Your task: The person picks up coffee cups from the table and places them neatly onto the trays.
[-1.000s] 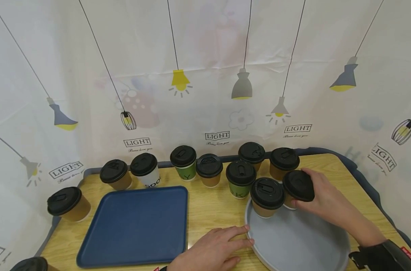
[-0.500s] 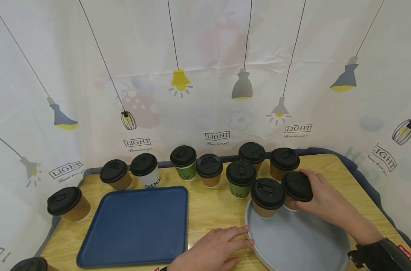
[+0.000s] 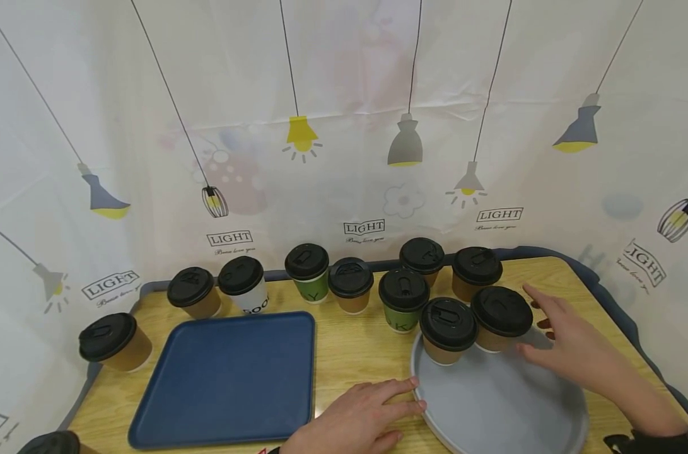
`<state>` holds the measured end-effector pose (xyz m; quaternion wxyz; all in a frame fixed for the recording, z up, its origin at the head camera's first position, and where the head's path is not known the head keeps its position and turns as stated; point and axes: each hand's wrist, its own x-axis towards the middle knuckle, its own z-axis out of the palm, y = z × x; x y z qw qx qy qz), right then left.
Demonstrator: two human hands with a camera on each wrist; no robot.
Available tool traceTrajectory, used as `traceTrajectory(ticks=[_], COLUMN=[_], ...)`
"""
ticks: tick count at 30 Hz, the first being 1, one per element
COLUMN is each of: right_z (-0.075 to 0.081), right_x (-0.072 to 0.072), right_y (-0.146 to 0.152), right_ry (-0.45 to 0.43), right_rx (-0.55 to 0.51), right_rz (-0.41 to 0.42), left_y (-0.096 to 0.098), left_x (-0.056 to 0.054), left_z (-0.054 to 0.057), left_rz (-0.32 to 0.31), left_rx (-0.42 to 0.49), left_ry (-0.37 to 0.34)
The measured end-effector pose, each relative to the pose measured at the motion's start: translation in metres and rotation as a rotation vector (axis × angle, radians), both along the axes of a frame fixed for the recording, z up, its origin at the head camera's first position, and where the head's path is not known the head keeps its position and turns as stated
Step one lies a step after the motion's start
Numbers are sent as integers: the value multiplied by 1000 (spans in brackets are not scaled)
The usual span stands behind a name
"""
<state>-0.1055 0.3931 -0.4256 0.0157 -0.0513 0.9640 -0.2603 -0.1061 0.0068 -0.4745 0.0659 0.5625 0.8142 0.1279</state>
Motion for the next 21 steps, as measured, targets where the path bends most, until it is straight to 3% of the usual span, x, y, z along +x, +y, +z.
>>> traceTrajectory(ticks=[8, 13, 21], right_z=[-9, -18, -26], right_x=[16, 19, 19], right_y=[30, 42, 44], right_ry=[36, -57, -171], right_rx=[166, 230, 192], right_rz=[-148, -200, -187], left_y=[0, 0, 1], left_x=[0, 0, 1], left_z=[0, 0, 1], left_rz=[-1, -3, -2], left_rx=[-2, 8, 8], left_ry=[23, 27, 18])
